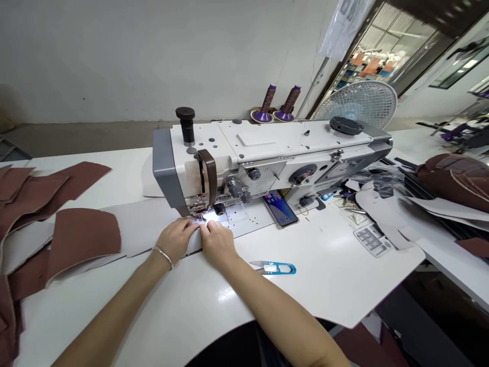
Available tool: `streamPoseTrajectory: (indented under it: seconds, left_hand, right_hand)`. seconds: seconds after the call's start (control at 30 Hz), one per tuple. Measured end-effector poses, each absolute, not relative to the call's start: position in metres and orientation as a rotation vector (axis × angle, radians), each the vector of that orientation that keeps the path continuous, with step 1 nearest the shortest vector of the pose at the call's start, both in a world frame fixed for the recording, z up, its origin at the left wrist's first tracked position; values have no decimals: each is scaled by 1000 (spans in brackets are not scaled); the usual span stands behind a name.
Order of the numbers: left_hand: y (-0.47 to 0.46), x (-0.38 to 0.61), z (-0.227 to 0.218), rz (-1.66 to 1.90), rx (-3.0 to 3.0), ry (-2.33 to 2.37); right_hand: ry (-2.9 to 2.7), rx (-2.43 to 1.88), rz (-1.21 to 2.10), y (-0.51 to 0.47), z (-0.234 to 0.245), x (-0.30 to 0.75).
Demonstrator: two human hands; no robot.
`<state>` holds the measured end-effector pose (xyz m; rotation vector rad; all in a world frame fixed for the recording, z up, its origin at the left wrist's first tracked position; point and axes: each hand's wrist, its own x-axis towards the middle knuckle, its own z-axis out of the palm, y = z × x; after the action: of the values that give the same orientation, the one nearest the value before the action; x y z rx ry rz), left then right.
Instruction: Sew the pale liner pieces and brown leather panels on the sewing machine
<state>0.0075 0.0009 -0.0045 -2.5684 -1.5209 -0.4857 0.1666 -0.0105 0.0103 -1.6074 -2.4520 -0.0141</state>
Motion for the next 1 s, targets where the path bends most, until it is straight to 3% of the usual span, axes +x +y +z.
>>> streamPoseTrajectory:
  seconds: [0.13, 1.0]
  left_hand:
    - [2, 3, -9, -588, -2590, -1492]
    - [10, 6, 2, -389, -2552, -1710]
  right_hand:
    - [-2464, -1601, 15, -10, 11, 166]
    - [-2460, -1639, 56, -9, 12, 162]
